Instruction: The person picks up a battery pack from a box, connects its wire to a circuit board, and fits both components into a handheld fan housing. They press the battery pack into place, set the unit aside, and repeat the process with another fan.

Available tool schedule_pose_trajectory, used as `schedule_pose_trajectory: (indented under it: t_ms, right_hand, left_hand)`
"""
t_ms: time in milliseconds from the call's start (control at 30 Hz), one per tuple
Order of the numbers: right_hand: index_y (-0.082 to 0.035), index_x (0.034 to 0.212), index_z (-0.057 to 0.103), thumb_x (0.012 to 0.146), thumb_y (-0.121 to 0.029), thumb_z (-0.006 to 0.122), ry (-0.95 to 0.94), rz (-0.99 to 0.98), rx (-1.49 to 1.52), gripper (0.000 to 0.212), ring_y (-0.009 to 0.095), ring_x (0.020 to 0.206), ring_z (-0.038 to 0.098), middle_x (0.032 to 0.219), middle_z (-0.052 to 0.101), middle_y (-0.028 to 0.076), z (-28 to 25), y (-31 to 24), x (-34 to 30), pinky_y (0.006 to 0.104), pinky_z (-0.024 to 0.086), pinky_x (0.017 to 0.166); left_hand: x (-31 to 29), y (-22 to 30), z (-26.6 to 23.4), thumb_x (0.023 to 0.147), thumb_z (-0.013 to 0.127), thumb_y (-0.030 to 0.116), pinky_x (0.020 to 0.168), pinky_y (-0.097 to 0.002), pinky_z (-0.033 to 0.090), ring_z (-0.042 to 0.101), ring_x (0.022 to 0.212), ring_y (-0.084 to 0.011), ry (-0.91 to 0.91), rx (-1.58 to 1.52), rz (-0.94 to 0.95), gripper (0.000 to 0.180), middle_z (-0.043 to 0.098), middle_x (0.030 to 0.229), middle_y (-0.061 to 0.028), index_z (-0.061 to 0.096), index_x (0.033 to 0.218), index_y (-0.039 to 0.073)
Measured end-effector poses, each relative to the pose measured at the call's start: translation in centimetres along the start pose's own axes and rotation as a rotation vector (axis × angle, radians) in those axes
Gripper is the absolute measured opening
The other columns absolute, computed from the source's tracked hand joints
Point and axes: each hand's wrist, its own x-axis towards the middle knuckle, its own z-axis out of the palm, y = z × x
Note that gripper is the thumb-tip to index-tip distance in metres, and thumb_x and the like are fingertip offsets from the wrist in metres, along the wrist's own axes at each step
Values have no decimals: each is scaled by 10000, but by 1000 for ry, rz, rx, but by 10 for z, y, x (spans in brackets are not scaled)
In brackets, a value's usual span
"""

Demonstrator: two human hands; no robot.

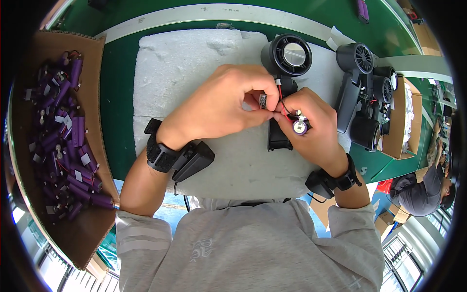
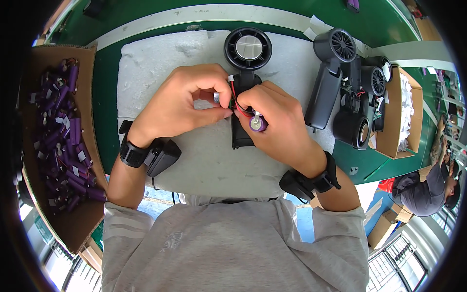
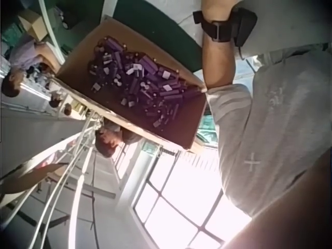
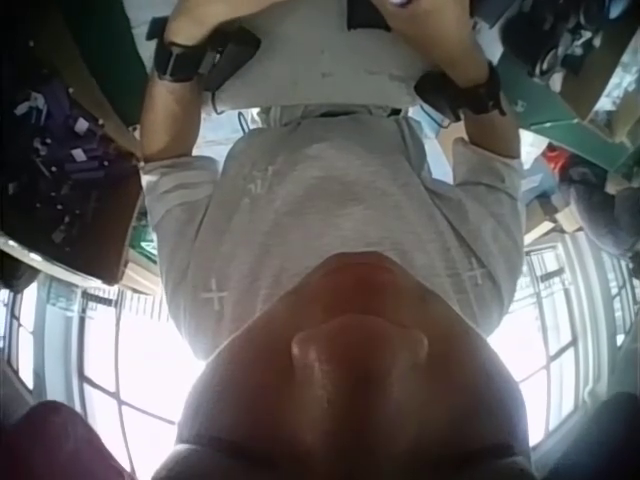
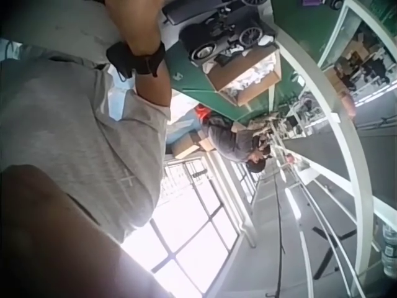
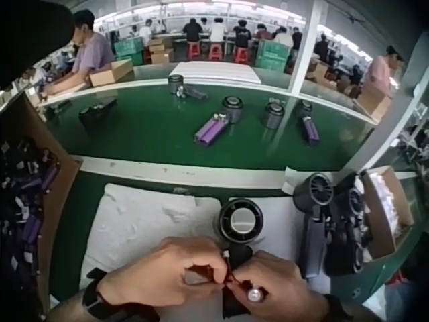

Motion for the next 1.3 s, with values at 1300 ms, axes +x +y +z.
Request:
schedule_pose_trajectory:
  t_ms: [1300]
  right_hand:
    - [-26, 899, 724, 756, -3, 752, 30, 13, -42, 148, 96, 597, 458, 868, 508, 55, -7, 0, 0, 231, 358, 504]
  left_hand:
    - [2, -2, -6, 764, 694, -118, 724, -235, 472, 570, 872, -78, 16, -222, -152, 293, 553, 943, 16, 552, 956, 52]
